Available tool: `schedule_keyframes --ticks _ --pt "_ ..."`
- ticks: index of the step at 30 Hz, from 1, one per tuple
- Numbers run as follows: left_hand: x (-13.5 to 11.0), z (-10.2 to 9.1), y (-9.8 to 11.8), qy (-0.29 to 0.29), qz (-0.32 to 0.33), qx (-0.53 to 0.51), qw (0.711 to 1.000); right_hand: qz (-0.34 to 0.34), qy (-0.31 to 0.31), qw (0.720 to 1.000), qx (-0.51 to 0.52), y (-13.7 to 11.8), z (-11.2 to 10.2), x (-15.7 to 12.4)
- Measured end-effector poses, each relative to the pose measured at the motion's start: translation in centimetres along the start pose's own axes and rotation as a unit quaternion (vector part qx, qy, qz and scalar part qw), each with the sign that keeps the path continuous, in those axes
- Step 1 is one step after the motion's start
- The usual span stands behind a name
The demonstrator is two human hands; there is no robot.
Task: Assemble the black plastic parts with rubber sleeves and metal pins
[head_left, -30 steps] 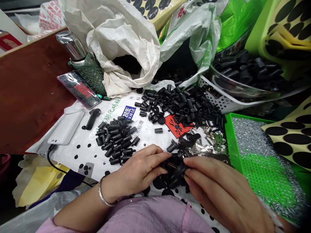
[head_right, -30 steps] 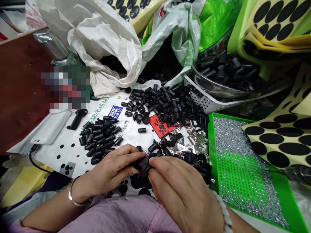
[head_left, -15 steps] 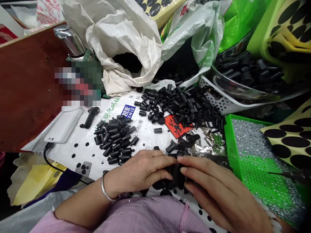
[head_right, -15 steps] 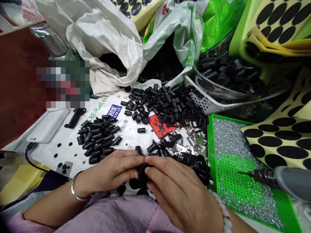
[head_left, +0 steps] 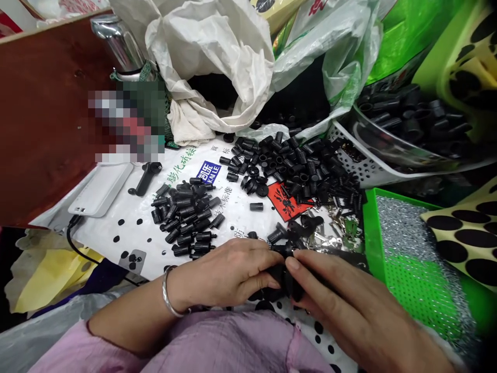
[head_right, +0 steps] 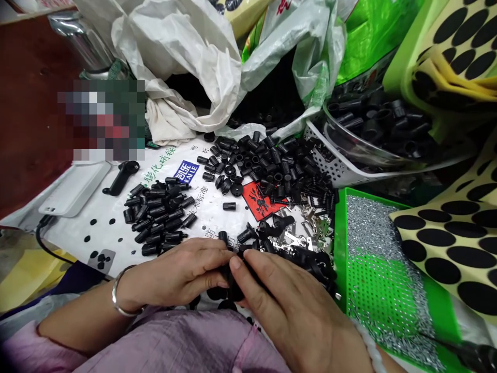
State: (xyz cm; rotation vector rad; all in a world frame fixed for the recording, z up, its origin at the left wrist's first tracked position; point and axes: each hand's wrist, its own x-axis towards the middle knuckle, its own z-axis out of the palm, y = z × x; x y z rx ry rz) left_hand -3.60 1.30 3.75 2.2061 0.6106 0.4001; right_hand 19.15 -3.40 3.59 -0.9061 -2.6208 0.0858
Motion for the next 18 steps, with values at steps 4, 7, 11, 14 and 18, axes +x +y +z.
schedule_keyframes --ticks 4,7,11,14,18 --pt "-0.1 -0.2 -0.2 -0.017 0.012 -0.011 1.000 -0.022 -0.022 0.999 0.020 0.2 -0.1 0.1" --pt "-0.3 -0.3 -0.5 -0.025 0.040 -0.054 0.997 -0.012 -0.013 0.999 0.037 0.2 -0.4 0.4" --pt "-0.4 -0.1 -0.7 -0.010 0.041 -0.023 0.999 0.022 0.004 0.997 0.069 0.0 -0.4 1.3" --pt "-0.3 0.4 -0.8 0.014 0.017 0.051 0.998 0.049 0.011 0.996 0.078 0.0 -0.2 1.7" --pt "-0.1 0.8 -1.0 0.028 0.002 0.065 0.997 0.058 0.005 0.996 0.075 0.0 -0.5 1.6"
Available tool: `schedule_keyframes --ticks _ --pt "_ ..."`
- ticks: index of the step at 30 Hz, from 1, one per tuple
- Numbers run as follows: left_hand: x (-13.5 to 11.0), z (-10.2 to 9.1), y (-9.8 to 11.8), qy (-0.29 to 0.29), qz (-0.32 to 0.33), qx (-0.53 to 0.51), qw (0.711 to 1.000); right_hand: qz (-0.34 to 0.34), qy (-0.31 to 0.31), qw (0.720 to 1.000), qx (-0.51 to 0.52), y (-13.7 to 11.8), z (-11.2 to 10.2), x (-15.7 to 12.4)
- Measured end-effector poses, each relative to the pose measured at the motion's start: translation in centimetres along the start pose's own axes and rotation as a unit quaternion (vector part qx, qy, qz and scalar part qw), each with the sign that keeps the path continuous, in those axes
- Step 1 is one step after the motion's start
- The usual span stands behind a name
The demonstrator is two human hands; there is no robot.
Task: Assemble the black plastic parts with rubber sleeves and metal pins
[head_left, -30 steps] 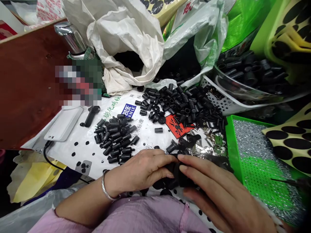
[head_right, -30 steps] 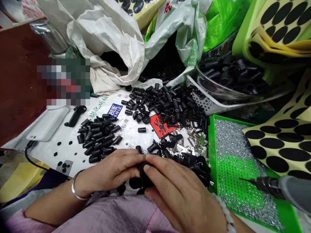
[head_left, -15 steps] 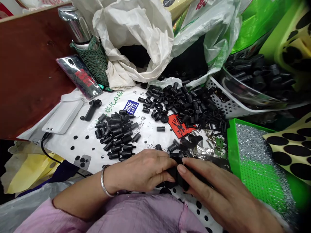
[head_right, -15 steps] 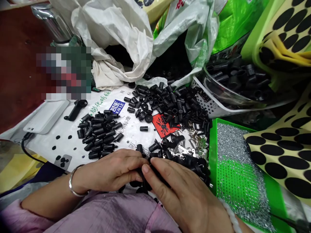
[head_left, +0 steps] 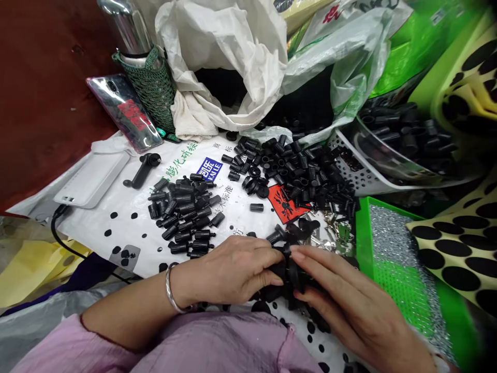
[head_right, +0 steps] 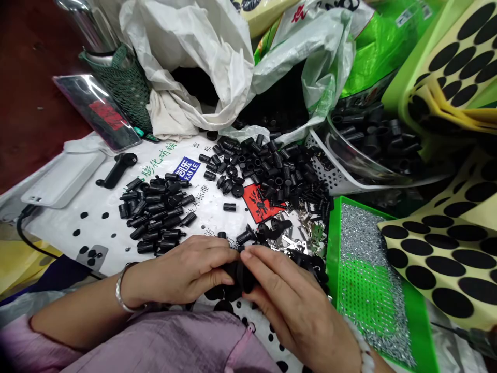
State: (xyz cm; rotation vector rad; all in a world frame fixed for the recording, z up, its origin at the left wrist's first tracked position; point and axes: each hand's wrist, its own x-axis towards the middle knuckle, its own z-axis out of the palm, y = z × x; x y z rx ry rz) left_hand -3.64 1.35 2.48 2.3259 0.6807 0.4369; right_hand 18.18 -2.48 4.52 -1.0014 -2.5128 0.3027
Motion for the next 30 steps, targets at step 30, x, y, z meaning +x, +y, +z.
schedule_keyframes --ticks 30 --pt "0.4 0.6 -0.8 0.003 0.011 -0.120 0.993 -0.021 -0.017 0.997 -0.070 -0.2 -0.8 1.0"
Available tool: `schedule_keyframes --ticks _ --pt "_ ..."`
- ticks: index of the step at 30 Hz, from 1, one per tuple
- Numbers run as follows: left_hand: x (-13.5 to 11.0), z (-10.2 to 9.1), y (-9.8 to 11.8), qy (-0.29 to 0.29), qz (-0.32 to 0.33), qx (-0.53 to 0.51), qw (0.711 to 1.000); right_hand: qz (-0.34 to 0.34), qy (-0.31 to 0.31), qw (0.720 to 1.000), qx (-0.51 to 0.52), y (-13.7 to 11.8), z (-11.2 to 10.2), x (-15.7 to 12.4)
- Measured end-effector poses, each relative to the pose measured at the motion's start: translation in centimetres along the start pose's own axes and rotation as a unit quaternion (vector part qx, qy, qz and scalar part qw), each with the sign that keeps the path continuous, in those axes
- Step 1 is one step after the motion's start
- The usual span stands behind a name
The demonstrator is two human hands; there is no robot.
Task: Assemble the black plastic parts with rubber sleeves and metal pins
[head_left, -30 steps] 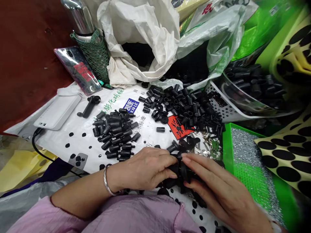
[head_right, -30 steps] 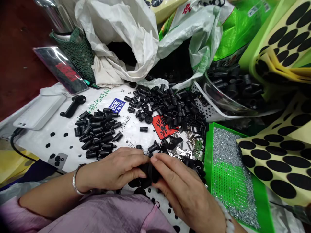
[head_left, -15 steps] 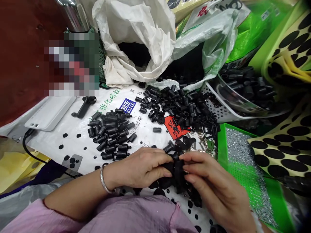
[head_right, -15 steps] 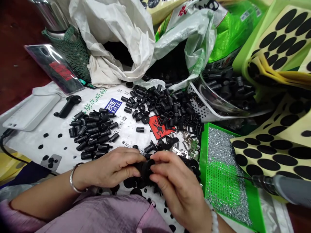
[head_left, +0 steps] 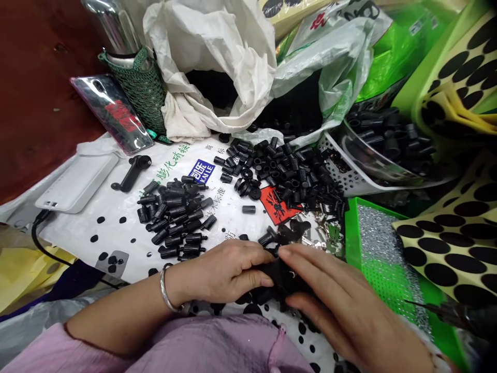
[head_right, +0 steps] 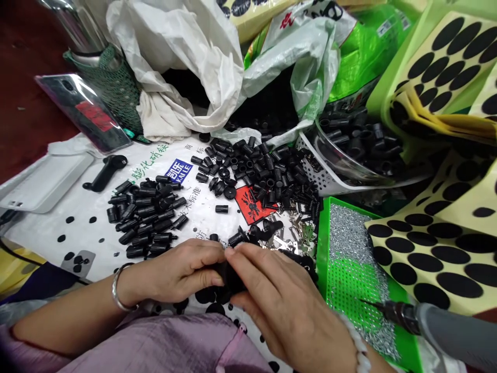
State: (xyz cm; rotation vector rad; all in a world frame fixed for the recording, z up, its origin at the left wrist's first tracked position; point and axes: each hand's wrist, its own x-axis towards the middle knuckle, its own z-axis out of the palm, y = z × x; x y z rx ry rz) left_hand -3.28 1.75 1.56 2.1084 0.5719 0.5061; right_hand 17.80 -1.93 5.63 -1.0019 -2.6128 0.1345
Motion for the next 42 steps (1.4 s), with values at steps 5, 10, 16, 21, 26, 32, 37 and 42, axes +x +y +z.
schedule_keyframes --ticks 5,10,16,21,26,32,37,42 --pt "0.1 0.2 0.2 0.020 0.012 0.037 0.999 0.025 0.052 0.998 -0.025 -0.3 0.4 0.3" --pt "0.0 0.0 0.2 0.022 0.006 0.066 0.998 0.041 0.017 0.999 -0.025 0.0 0.1 0.0" --pt "0.2 -0.1 0.3 0.000 0.005 0.042 0.999 -0.013 -0.010 1.000 -0.014 0.2 -0.3 -0.6" --pt "0.1 -0.2 0.8 0.006 -0.013 0.057 0.998 0.055 -0.004 0.997 0.058 -0.4 0.2 -0.3" --pt "0.0 -1.0 1.0 -0.068 -0.028 -0.087 0.993 0.024 -0.047 0.989 0.139 -0.4 -0.9 0.2" --pt "0.0 -0.1 0.1 -0.193 -0.168 -0.475 0.842 -0.006 -0.052 0.985 0.167 -0.1 -1.5 0.1" --pt "0.0 0.1 0.8 -0.153 -0.186 -0.458 0.856 0.042 -0.042 0.981 0.184 -0.1 -1.1 -0.1" --pt "-0.6 0.3 2.1 0.000 -0.087 -0.035 0.996 0.120 -0.021 0.973 0.194 -0.6 -0.2 -0.5"
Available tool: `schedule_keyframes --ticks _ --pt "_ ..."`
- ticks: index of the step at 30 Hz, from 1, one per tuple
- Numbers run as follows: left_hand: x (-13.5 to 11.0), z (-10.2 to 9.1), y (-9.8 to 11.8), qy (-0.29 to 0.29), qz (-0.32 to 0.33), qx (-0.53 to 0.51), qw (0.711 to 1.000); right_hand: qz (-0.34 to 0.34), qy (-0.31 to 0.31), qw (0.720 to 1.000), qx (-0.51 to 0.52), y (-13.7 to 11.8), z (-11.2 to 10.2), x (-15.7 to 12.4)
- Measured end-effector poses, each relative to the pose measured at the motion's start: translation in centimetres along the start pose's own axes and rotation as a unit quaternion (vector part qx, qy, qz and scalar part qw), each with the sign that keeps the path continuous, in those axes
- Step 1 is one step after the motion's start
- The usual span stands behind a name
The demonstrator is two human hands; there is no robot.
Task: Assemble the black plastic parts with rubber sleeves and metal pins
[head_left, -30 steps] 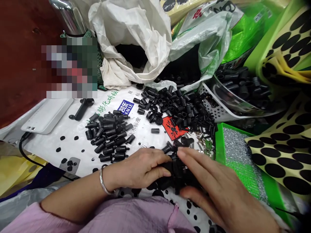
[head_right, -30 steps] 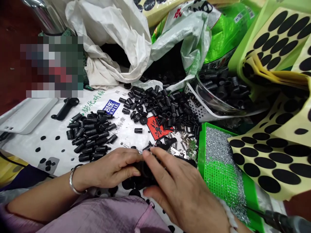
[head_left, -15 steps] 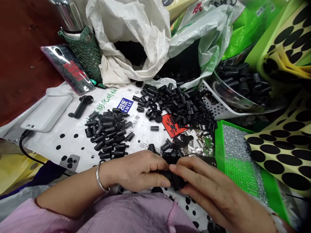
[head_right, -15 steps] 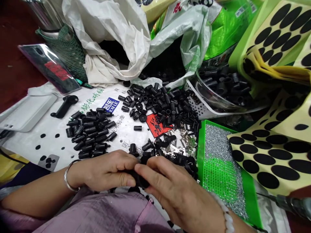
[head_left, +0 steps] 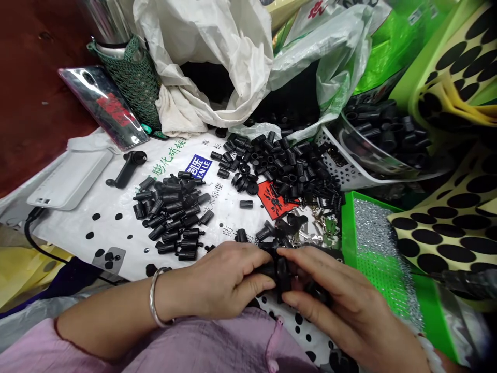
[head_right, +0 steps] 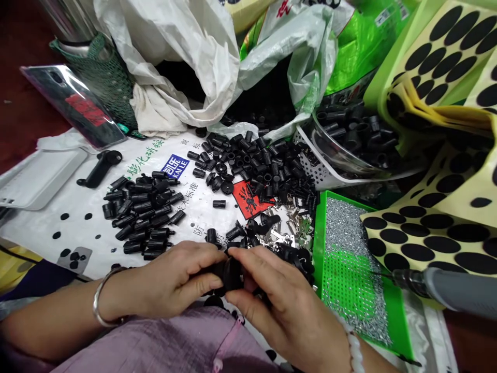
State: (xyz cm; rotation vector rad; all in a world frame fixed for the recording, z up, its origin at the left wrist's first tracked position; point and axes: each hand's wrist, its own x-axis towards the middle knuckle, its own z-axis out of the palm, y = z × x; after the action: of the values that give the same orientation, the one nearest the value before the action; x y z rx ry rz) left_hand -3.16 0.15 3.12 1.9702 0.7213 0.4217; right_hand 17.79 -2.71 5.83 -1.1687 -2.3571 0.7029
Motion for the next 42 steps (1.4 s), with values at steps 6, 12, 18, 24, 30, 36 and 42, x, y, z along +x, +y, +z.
schedule_keyframes --ticks 6,12,18,24,30,36,42 --pt "0.2 0.0 -0.1 0.028 0.055 0.116 0.991 0.034 0.011 0.999 0.032 -0.1 0.7 -0.4" --pt "1.2 0.4 0.0 0.084 -0.012 -0.207 0.975 0.097 0.105 0.978 0.149 0.3 0.5 -0.5" --pt "1.3 2.2 -0.3 0.221 0.024 -0.060 0.973 0.178 0.157 0.922 0.305 0.1 3.8 0.2" --pt "1.2 2.2 0.0 0.184 0.054 0.071 0.979 0.169 0.194 0.902 0.347 -0.4 4.3 0.6" --pt "0.7 1.0 1.1 0.120 0.065 0.049 0.989 0.126 0.185 0.911 0.345 -0.5 3.6 0.3" --pt "0.9 -0.6 1.8 0.185 0.114 -0.018 0.976 0.114 0.166 0.930 0.309 -0.1 3.0 -0.5" --pt "2.6 -0.4 2.1 0.168 0.170 -0.030 0.970 0.107 0.169 0.939 0.278 0.2 3.3 -0.9"
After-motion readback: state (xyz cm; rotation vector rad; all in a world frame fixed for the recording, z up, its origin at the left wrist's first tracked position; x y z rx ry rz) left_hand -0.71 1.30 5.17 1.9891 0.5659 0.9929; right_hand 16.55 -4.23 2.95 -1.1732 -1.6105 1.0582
